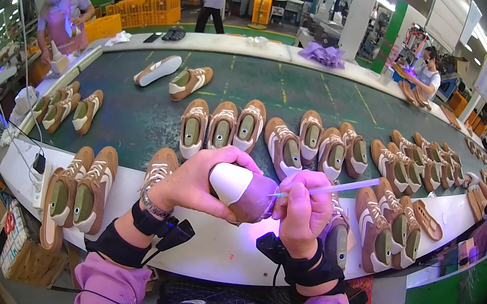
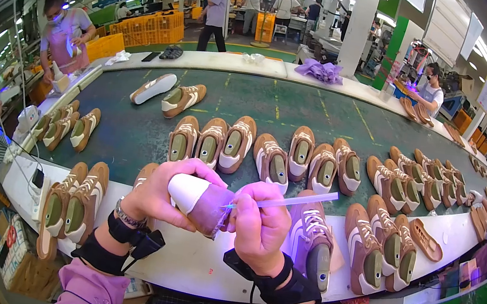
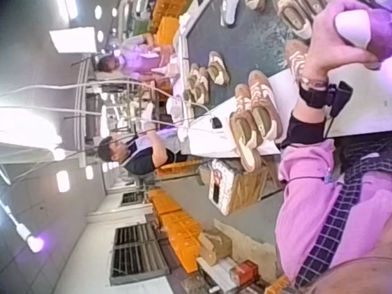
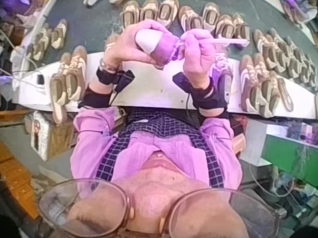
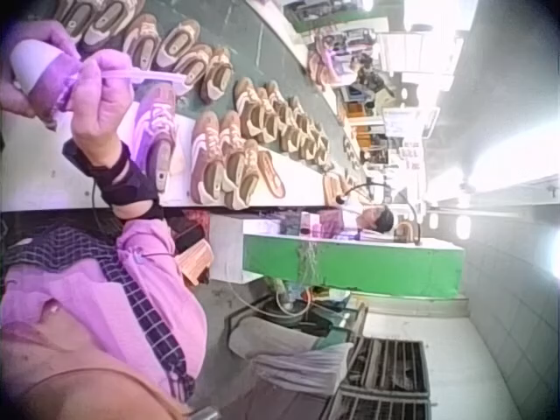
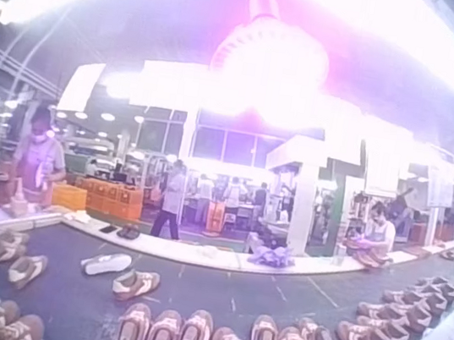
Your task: The worker is performing quality control and finishing tasks on athletic shoes, including marking soles with a pen and inspecting paired shoes.
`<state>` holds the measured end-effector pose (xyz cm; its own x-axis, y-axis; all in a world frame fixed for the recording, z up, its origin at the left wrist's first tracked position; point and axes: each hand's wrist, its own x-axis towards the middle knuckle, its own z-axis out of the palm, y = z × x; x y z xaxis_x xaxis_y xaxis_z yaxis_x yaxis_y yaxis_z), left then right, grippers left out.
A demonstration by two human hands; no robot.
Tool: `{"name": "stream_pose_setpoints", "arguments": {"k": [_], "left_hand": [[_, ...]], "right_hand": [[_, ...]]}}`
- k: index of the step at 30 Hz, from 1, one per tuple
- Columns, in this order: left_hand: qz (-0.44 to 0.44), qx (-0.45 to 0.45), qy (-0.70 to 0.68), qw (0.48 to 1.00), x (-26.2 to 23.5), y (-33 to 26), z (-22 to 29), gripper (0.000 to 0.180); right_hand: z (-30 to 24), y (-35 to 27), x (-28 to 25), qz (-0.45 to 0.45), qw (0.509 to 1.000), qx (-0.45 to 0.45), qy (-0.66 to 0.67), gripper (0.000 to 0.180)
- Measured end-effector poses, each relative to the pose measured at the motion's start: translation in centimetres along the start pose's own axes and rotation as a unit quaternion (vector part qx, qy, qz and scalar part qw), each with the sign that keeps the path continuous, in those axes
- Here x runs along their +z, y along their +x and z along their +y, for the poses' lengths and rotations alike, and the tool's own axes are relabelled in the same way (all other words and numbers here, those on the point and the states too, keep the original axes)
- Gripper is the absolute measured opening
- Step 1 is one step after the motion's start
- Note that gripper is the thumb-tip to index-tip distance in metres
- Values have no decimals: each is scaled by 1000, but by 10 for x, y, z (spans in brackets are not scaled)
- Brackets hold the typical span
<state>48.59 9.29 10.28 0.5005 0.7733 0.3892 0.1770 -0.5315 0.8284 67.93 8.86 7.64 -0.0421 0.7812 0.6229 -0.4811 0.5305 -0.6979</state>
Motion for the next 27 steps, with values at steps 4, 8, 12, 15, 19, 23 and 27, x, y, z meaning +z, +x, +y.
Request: {"name": "stream_pose_setpoints", "arguments": {"k": [4,8,12,15,19,23,27], "left_hand": [[2,-3,0,1000,1,2,-3,65],[-2,-4,-5,1000,4,6,-4,66],[2,-19,-12,1000,4,4,-3,65],[-8,1,-4,1000,8,3,-2,65],[-11,47,53,997,24,-2,4,63],[-51,97,99,989,51,-12,15,62],[-136,91,120,979,72,-30,24,57]], "right_hand": [[2,1,-6,-34,997,-30,-55,6],[-3,-1,-8,-25,999,-26,-30,5],[-1,-2,-10,-62,994,-60,-73,4],[-16,-2,-21,16,986,155,57,8],[4,-35,-69,54,919,372,119,24],[1,-80,-74,-47,797,535,279,57],[4,-93,-46,44,726,584,362,65]]}}
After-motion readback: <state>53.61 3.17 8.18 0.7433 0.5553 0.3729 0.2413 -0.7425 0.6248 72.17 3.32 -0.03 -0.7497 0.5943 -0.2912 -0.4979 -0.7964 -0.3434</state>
